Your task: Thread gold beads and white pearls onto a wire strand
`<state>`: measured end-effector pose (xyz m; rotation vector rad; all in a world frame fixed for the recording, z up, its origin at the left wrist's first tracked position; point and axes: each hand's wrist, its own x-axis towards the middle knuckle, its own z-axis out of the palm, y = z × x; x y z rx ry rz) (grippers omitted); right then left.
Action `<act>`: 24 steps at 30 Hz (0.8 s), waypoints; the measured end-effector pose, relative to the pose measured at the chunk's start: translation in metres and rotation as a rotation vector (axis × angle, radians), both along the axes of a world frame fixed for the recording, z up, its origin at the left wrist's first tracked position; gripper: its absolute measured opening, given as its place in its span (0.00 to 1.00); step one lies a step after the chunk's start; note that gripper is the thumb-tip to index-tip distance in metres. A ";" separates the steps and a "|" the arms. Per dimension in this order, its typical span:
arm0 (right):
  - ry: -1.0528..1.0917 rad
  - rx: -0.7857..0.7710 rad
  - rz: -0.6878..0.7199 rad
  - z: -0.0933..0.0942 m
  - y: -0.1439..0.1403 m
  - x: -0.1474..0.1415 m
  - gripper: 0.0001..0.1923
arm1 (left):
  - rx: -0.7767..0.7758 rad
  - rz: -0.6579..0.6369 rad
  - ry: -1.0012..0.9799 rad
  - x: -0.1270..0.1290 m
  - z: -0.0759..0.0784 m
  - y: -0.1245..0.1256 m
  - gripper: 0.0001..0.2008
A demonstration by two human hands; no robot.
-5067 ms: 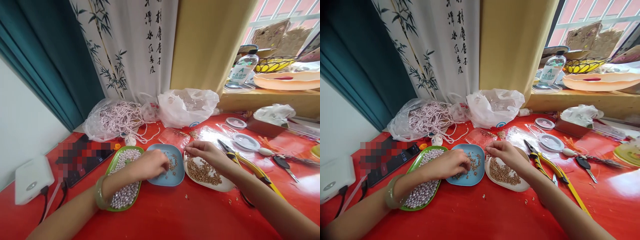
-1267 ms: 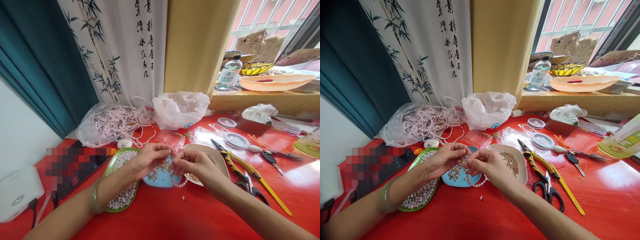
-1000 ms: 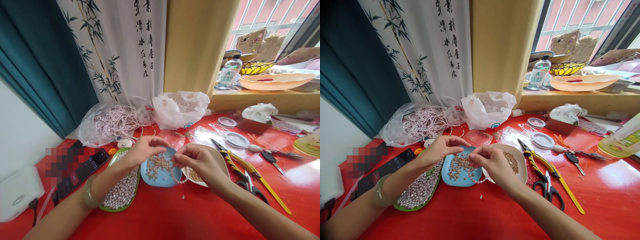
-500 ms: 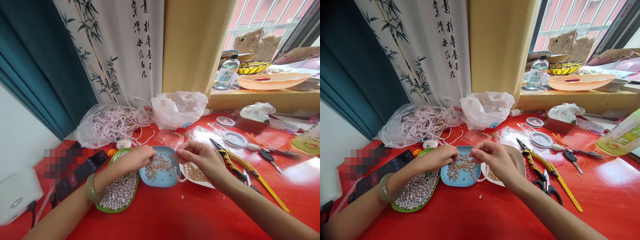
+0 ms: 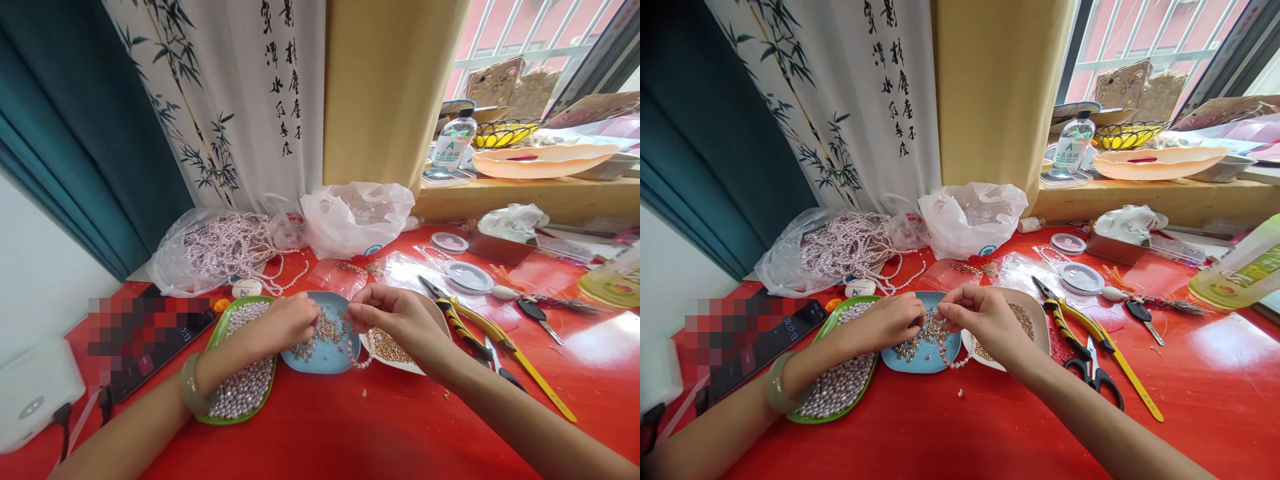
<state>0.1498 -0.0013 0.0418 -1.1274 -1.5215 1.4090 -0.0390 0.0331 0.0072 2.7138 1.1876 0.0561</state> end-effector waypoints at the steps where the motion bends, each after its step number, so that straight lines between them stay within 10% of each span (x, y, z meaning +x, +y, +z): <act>1: 0.002 -0.002 0.002 0.000 0.000 0.000 0.06 | -0.016 0.010 -0.024 -0.002 0.000 0.001 0.08; 15: 0.041 -0.168 0.067 -0.005 0.000 -0.002 0.07 | -0.763 0.301 -0.834 -0.006 0.019 0.011 0.09; 24: 0.126 -0.352 0.129 -0.019 -0.007 -0.010 0.09 | -0.789 0.354 -0.961 0.001 0.029 0.002 0.08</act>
